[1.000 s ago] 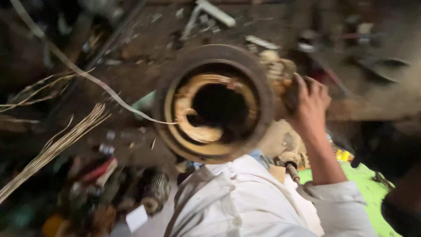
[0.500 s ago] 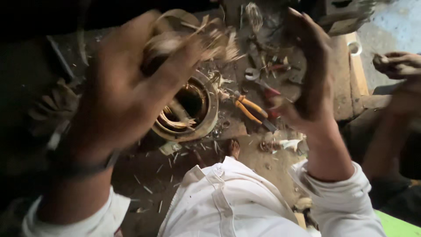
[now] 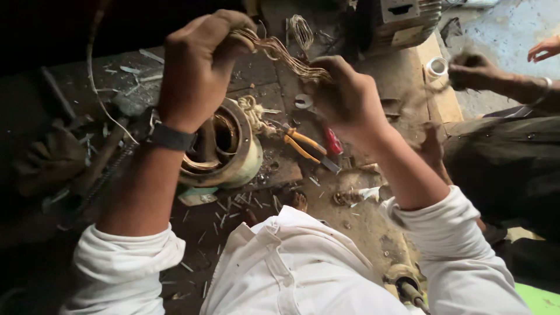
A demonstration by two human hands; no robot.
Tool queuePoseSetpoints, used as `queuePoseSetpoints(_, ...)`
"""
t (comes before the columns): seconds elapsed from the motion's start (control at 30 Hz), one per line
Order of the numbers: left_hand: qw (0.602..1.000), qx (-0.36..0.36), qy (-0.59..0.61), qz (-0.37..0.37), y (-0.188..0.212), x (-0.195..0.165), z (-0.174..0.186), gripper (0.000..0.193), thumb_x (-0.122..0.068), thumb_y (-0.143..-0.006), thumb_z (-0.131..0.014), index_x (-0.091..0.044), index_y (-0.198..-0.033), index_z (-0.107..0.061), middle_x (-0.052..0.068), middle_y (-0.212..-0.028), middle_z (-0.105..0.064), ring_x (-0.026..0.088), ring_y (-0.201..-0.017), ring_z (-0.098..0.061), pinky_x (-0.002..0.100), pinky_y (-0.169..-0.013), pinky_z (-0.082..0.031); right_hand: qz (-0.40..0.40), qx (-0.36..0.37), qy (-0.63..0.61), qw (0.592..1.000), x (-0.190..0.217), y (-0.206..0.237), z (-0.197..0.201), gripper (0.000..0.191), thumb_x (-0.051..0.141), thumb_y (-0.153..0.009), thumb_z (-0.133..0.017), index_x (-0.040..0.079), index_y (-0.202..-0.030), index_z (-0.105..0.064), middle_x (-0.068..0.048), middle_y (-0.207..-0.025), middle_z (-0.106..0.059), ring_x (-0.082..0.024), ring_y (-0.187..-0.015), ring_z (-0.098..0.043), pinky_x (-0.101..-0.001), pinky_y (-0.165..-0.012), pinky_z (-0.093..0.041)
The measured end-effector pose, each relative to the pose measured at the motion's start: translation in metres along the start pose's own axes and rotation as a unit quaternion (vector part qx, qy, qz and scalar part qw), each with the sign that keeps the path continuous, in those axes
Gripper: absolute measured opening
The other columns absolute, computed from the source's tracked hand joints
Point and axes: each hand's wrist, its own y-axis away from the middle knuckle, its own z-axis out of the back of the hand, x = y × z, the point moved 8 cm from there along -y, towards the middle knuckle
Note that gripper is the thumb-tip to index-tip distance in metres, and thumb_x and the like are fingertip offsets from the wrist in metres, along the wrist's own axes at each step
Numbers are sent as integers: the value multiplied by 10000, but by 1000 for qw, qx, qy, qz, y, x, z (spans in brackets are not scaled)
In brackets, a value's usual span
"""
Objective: The person pulls old burnt copper windings out of an electric motor stator housing on a workbench, using pliers to grip and yank the wire coils loose by hand. They continue extracting bundles of copper wire and insulation from the housing throughout the clip.
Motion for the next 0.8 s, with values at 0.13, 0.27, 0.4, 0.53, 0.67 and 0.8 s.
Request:
queuePoseSetpoints(0.13, 994, -45, 89, 47, 12, 2, -24, 230, -311, -1210, -538, -91, -1225, -602, 58, -992, -661, 153, -829, -637, 303, -722, -507, 118, -59, 211, 969, 7, 9, -16, 995, 406, -762, -921, 2, -1479, -363, -148, -1200, -613, -301, -1026, -653, -401, -932, -556)
queuePoseSetpoints(0.27, 902, -113, 338, 242, 38, 20, -59, 228, -340, -1162, -639, -120, -1117, -598, -28, -803, -544, 63, -612, -491, 229, -535, -359, 137, -64, 114, 982, -2, 26, -29, 1197, 371, -735, -925, 11, -1586, -164, -196, -1345, -498, -360, -1153, -570, -418, -1015, -513)
queuePoseSetpoints(0.4, 849, -125, 429, 282, 52, 24, -64, 207, -251, -1181, -670, -106, -1059, -585, -37, -772, -443, 51, -598, -363, 230, -551, -306, 88, -13, 108, 990, -22, 33, -26, 859, 42, -923, -689, 34, -1632, -206, -202, -1424, -520, -369, -1148, -594, -387, -998, -536)
queuePoseSetpoints(0.53, 831, -130, 432, 326, 65, 35, -59, 163, -238, -1130, -700, -134, -1050, -604, -57, -773, -432, 40, -602, -349, 228, -541, -317, 154, 78, 36, 984, -23, 37, -22, 966, 35, -828, -721, 4, -1626, -177, -252, -1467, -470, -442, -1269, -548, -441, -1116, -500)
queuePoseSetpoints(0.67, 771, -213, 469, 374, 79, 51, -74, 230, -203, -1084, -769, -123, -978, -580, -68, -746, -401, 54, -613, -359, 256, -563, -344, 135, 14, 204, 970, -34, 37, -30, 829, 64, -956, -687, 5, -1628, -205, -193, -1456, -503, -358, -1245, -582, -399, -1093, -512)
queuePoseSetpoints(0.8, 756, -258, 490, 348, 83, 53, -92, 190, -264, -1066, -757, -106, -1108, -659, -77, -734, -410, 49, -607, -370, 252, -555, -345, 91, -54, 12, 994, -44, 55, -47, 712, 243, -1023, -616, 13, -1606, -276, -170, -1438, -510, -302, -1287, -583, -379, -1108, -506)
